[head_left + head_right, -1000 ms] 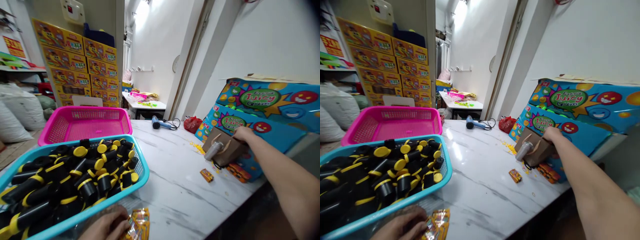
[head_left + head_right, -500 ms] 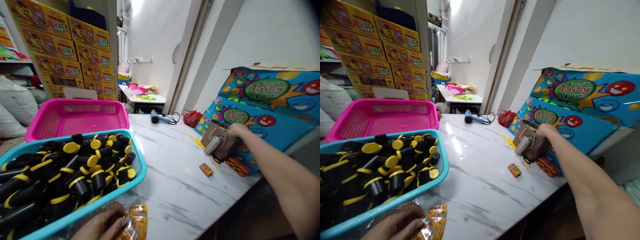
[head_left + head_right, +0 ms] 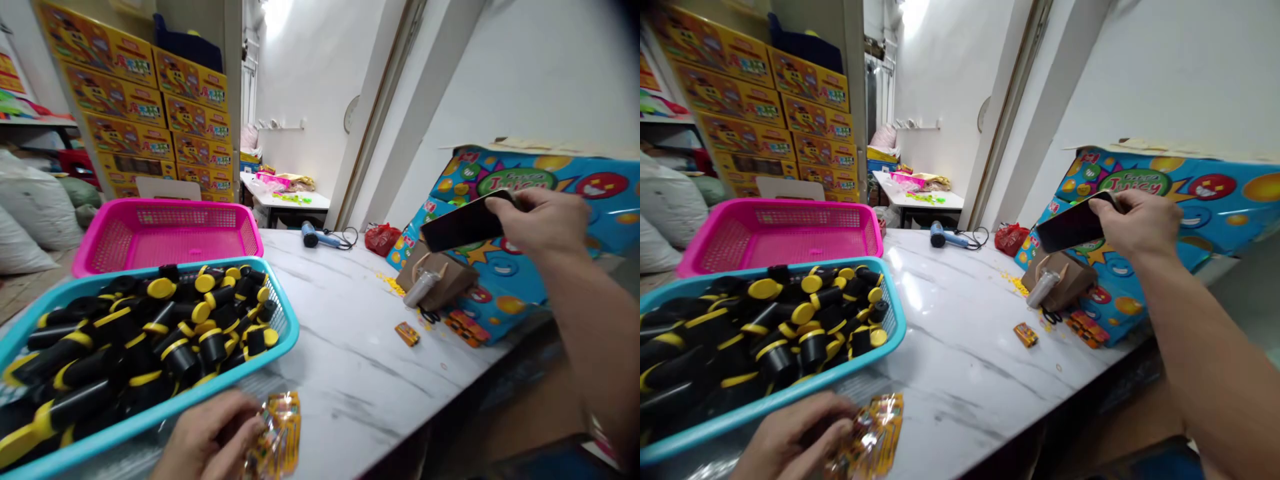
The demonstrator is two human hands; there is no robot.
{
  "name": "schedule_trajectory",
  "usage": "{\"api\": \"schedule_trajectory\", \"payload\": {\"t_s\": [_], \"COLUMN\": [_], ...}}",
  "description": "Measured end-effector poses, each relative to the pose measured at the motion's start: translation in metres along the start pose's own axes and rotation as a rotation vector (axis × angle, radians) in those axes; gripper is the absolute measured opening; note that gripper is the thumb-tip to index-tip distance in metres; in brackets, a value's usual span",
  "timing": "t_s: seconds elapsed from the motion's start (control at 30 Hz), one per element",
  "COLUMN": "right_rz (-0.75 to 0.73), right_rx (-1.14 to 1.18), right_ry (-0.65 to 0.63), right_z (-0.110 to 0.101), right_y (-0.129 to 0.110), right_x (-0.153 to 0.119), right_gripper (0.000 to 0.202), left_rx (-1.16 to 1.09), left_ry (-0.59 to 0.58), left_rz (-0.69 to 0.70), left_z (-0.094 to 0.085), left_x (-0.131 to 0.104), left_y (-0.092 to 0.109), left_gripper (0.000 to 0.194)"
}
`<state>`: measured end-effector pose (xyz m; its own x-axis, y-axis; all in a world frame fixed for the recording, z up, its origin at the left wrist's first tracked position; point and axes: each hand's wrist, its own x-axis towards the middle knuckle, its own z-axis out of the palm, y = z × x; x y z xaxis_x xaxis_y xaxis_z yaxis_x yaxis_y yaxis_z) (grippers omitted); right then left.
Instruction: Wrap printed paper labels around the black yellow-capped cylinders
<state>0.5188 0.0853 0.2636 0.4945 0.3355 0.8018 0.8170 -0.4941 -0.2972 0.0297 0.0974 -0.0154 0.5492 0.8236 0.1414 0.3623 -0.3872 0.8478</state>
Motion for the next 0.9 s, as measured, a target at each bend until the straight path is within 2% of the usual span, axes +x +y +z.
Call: {"api": "schedule_trajectory", "payload": {"t_s": [0.03,0.1,0.13,0.17,0.2,0.27,0.37,0.47,0.53,0.6,0.73,0.9], "right_rz": [0.043,0.082,0.096,0.054,0.0,-0.107,-0.132,-0.034,-0.024,-0.053,-0.004,0.124], "right_rx": [0.165,0.551,0.717,0.861,0.949,1.024,1.1,1.421,1.693,1.821,1.834,1.828], "right_ry": [-0.12,-0.466,-0.666,-0.907,-1.096,-1.33,-1.458,-1.579,-1.684,-1.764,-1.77,-1.795], "right_z": [-0.007,-0.016,-0.019,-0.021,-0.023,-0.023,-0.016,0.003,0.016,0.024,0.028,0.023], "right_y": [-0.014,-0.046,-0.065,-0.086,-0.107,-0.15,-0.203,-0.234,-0.244,-0.25,-0.261,-0.271], "right_x": [-0.022,-0.073,-0.1,-0.126,-0.149,-0.186,-0.217,-0.236,-0.25,-0.267,-0.292,-0.294], "right_gripper": [0.053,0.051,0.051,0.048,0.045,0.04,0.04,0.051,0.064,0.072,0.061,0.051], "left_rx": [-0.038,-0.192,-0.334,-0.522,-0.71,-0.984,-1.213,-1.4,-1.522,-1.616,-1.696,-1.76], "left_ry": [0.029,-0.004,-0.082,-0.184,-0.284,-0.402,-0.575,-0.57,-0.54,-0.487,-0.413,-0.423], "left_rz": [0.023,0.035,0.029,0.009,-0.006,0.014,0.0,-0.006,0.025,0.056,0.088,0.126], "left_z": [-0.001,-0.004,-0.005,-0.007,-0.007,-0.009,-0.013,-0.021,-0.028,-0.035,-0.042,-0.039], "left_x": [-0.003,-0.006,-0.006,-0.006,-0.005,-0.005,-0.006,-0.006,-0.005,-0.003,0.001,0.0], "left_y": [0.006,0.018,0.022,0.027,0.03,0.033,0.033,0.029,0.026,0.025,0.024,0.02], "left_gripper": [0.038,0.05,0.063,0.074,0.085,0.093,0.084,0.072,0.073,0.079,0.09,0.092]}}
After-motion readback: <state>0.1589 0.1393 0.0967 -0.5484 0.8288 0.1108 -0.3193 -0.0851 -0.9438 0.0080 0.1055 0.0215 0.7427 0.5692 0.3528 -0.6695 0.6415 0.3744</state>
